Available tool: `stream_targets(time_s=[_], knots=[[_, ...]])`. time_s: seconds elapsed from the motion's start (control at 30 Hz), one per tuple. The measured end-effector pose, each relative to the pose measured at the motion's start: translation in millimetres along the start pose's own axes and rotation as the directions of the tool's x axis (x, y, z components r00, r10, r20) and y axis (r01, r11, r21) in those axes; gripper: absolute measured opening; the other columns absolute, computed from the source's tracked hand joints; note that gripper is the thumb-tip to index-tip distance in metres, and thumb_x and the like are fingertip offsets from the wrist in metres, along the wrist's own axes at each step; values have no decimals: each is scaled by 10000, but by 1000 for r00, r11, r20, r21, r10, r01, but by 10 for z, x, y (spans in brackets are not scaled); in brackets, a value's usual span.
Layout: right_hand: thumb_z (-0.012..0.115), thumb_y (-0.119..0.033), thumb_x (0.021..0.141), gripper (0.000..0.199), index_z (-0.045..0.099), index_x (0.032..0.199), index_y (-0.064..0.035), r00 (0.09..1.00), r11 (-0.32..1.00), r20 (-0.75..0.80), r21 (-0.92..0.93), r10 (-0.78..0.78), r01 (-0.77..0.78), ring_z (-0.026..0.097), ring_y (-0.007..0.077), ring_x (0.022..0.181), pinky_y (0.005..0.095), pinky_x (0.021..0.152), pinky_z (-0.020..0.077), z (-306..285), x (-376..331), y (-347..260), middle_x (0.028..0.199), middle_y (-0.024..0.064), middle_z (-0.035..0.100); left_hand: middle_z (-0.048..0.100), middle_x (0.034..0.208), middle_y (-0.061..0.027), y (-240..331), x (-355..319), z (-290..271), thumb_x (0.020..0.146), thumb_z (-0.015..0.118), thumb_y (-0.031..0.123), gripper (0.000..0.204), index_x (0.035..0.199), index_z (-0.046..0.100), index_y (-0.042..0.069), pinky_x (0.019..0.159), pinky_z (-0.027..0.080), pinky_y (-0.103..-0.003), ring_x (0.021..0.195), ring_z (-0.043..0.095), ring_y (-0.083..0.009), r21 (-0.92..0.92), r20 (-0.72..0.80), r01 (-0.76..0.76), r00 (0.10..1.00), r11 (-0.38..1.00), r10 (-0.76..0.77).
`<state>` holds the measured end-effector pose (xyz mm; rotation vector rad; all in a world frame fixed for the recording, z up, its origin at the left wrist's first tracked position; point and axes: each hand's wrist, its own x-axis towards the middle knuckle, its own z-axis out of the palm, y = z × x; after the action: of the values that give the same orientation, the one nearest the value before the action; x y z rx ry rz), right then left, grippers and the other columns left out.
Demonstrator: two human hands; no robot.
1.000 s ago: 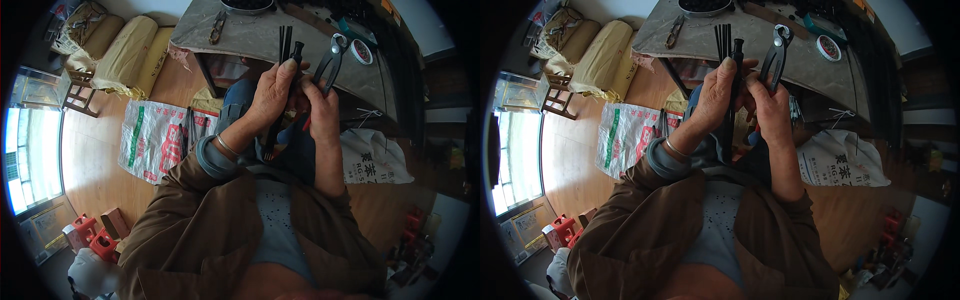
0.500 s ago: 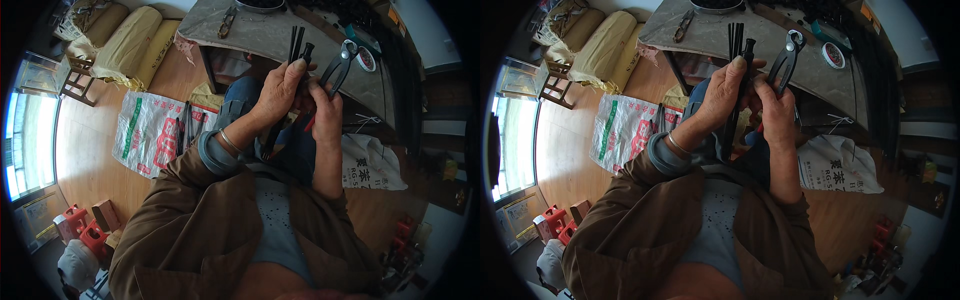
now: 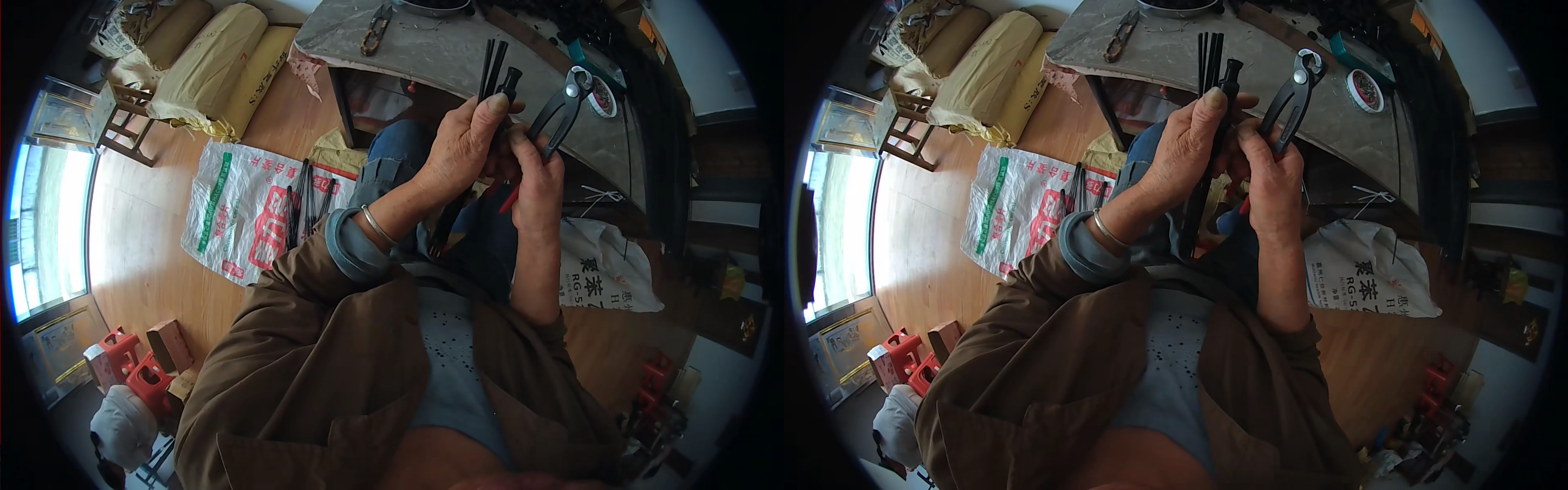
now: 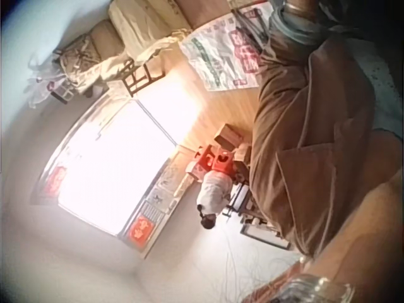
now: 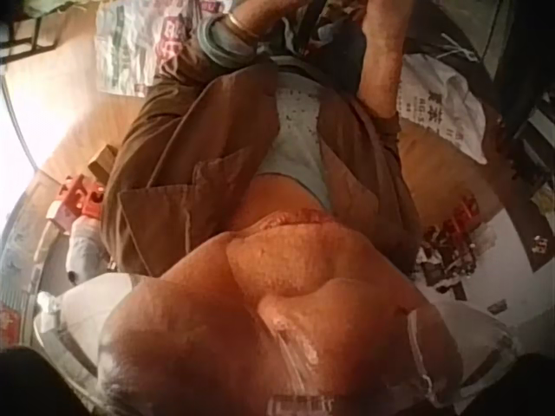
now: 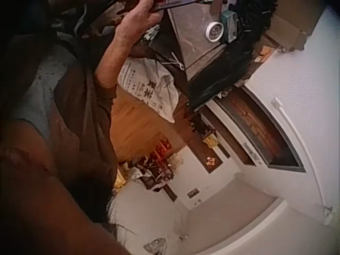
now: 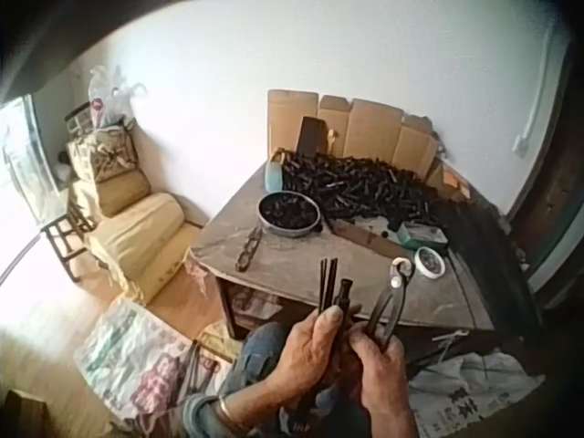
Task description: Assembling black rods with connectors and using wire cutters to trim excess materials.
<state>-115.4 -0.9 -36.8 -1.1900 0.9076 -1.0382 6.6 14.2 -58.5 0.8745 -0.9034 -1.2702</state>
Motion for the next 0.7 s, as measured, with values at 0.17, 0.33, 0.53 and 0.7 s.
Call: stream_targets(time_s=[0.17, 0.33, 0.53, 0.7], knots=[[562, -205, 951, 193, 600, 868, -35, 999, 999, -3, -14, -44, 44, 554, 85, 554, 203, 489, 397, -10, 6, 8, 668, 14, 581, 628, 795, -26, 7, 3, 19, 988, 367, 545, 620, 1208, 582, 6, 482, 387, -193, 555, 506, -44, -9, -3, 6, 1000, 1000, -6], [577, -212, 959, 180, 613, 927, -39, 996, 994, 7, -65, -86, 86, 522, 55, 606, 218, 528, 389, -27, -23, 18, 725, -10, 564, 603, 740, -31, 42, -12, 68, 977, 402, 546, 618, 1151, 586, -18, 467, 400, -201, 525, 505, -57, -56, -5, 6, 1000, 998, -7], [605, -242, 947, 256, 609, 952, 14, 990, 921, 100, -368, -100, 130, 558, 102, 554, 228, 530, 437, -149, 24, -221, 701, 35, 606, 584, 662, -38, 21, 33, -4, 946, 414, 607, 680, 990, 624, -38, 443, 411, -218, 484, 501, -78, -23, 86, 33, 996, 999, -31], [518, -159, 976, 241, 501, 1136, 21, 924, 929, 233, -290, 302, -231, 516, 95, 476, 237, 439, 437, -340, -317, -525, 683, 82, 567, 515, 585, -11, 58, 71, -133, 971, 293, 621, 714, 936, 655, 7, 465, 348, -218, 466, 447, -78, 9, 45, 139, 989, 990, -139]])
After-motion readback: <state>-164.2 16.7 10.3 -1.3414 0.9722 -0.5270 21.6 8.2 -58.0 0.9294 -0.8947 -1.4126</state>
